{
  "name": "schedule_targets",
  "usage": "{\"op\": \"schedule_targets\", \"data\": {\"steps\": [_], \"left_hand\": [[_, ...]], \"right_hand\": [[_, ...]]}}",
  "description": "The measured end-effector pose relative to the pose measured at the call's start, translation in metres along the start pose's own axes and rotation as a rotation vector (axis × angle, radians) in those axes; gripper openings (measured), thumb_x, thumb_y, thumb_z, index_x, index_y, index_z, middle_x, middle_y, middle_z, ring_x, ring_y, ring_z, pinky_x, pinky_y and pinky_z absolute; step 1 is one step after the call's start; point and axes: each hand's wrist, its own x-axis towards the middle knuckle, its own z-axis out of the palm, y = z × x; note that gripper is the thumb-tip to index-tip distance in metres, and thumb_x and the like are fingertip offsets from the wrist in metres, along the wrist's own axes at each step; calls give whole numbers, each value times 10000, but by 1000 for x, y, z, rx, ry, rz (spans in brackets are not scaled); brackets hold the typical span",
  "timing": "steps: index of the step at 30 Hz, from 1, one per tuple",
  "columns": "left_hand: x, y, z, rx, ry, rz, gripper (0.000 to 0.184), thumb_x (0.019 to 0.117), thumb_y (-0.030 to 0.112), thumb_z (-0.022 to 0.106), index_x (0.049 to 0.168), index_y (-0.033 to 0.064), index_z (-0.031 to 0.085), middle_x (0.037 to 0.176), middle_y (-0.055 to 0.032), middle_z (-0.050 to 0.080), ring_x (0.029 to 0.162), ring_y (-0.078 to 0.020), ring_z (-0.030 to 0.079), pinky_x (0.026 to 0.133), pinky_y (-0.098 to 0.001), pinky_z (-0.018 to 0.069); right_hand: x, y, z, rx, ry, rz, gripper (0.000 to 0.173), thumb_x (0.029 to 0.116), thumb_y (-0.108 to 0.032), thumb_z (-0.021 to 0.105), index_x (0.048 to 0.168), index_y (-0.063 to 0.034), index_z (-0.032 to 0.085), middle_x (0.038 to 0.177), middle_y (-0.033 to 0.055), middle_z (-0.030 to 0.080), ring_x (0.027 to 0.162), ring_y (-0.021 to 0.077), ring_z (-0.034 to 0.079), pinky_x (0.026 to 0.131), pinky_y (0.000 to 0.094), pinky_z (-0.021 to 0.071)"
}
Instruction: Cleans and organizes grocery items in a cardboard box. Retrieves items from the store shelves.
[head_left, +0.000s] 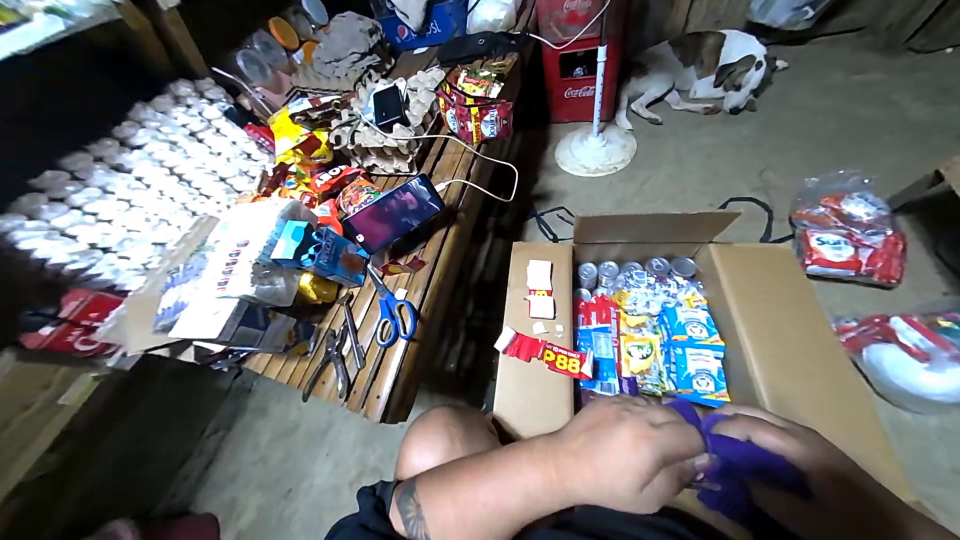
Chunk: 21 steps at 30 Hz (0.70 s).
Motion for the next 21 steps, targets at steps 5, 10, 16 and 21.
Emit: {"op": "schedule_targets", "data": {"steps": [5, 10, 16, 21], "left_hand": [[-1, -2, 0, 8, 10, -4, 299, 1047, 156, 448, 902, -3, 656, 859, -146, 677, 884, -271, 690, 816, -414, 550], [1, 1, -1, 0, -2, -2, 283, 1036, 144, 468, 901, -9, 663, 859, -151, 680, 884, -279, 690, 814, -415, 547], [2, 0, 0, -1, 9, 2, 294, 1046, 152, 450, 890, 1, 648, 840, -141, 666, 845, -267, 680, 786, -405, 548], [2, -4, 8, 28, 40, 43, 291, 1057, 174, 443, 905, 27, 642, 838, -117, 665, 835, -237, 679, 778, -370, 558]], "right_hand": [[0, -1, 0, 33, 1, 32, 294, 863, -215, 658, 1011, 34, 703, 1022, 168, 718, 989, 187, 673, 912, 288, 520], [0, -3, 2, 3, 13, 18, 220, 824, -114, 634, 979, 23, 709, 1008, 178, 724, 983, 226, 687, 911, 302, 527], [-6, 8, 7, 73, 48, 27, 322, 881, -291, 653, 998, 3, 708, 1031, 131, 723, 1018, 127, 663, 935, 243, 504], [-8, 17, 8, 46, 89, -68, 287, 907, -326, 607, 1007, -72, 696, 983, 65, 718, 996, 74, 661, 904, 195, 511]]}}
